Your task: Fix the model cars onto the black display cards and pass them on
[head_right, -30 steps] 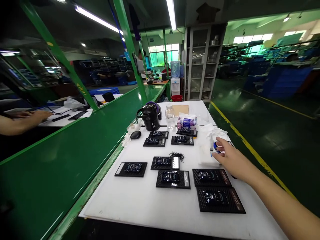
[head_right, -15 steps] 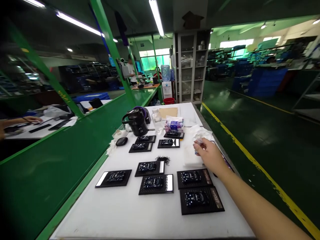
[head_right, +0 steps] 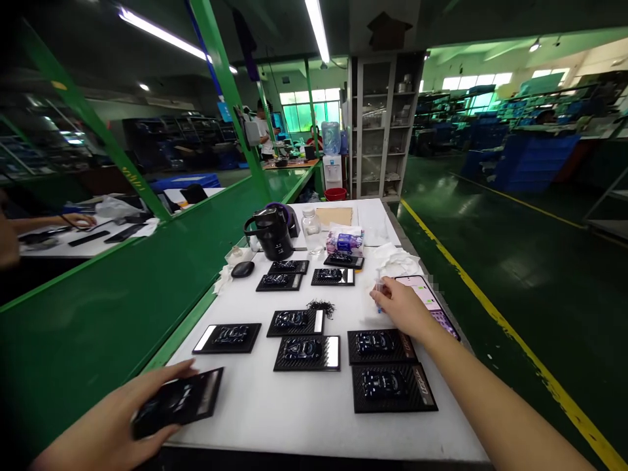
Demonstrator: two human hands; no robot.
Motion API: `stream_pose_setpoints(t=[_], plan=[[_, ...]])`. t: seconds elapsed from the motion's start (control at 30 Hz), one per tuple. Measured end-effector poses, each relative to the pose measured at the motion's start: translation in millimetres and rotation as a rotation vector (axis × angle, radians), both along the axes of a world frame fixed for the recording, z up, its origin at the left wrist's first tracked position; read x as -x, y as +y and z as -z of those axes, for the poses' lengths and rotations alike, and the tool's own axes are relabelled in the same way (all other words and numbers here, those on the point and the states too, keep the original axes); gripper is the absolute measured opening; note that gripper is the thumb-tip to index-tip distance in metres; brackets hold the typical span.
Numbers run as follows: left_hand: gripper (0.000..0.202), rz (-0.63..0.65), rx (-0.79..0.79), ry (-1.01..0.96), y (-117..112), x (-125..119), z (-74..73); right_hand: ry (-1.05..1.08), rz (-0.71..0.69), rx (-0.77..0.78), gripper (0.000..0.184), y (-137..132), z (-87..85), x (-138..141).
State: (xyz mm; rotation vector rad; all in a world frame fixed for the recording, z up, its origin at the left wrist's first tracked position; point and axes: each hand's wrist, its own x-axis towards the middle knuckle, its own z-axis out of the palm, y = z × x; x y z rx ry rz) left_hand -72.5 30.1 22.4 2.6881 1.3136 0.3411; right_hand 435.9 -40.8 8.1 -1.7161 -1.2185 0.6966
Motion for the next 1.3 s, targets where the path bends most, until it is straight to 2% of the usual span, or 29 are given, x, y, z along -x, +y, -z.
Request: stream_pose_setpoints(t=[0.1, 0.2, 0.33, 0.4, 0.47, 0.57, 0.7, 0.8, 0.93, 1.07, 1.2, 1.3], plan=[[0.060, 0.178, 0.035, 0.111, 12, -26, 1.1, 0.040, 0.017, -0.023, 0.028, -5, -1.7, 4], [0.061, 0.260, 0.034, 0.124, 20, -39, -5.7, 0.165, 0.055, -0.049, 0.036, -9, -4.7, 3], [0.099, 0.225, 0.091, 0.072, 37, -41, -15.5, 0.340, 0.098, -0.091, 0.045, -17, -25.2, 17], [0.111, 0.231, 0.187, 0.074, 49, -43, -18.7, 0.469, 0.073, -0.121, 0.049, -21, -43.4, 38], [0.112, 0.247, 0.276, 0.087, 57, -48, -20.7, 0.569, 0.003, -0.140, 0.051, -24, -61.5, 70], [0.112, 0.257, 0.322, 0.080, 55, -56, -19.7, 0.755, -0.186, -0.220, 0.037, -19, -78.0, 127], [0.123, 0.271, 0.314, 0.006, 31, -59, -10.6, 1.017, -0.372, -0.311, 0.019, 7, -74.8, 192], [0.125, 0.245, 0.349, -0.022, 23, -48, -6.4, 1.066, -0.454, -0.261, 0.026, 28, -60.2, 214], [0.085, 0.285, 0.471, -0.057, 40, -27, -11.2, 1.048, -0.492, -0.233, 0.024, 43, -35.5, 214], [0.070, 0.325, 0.564, -0.056, 67, -22, -21.6, 1.092, -0.492, -0.223, 0.025, 39, -25.1, 208], [0.058, 0.308, 0.582, -0.022, 78, -34, -28.3, 1.116, -0.507, -0.304, 0.025, 17, -44.0, 188], [0.066, 0.334, 0.550, 0.006, 77, -43, -29.4, 0.985, -0.355, -0.419, 0.032, 1, -63.3, 148]])
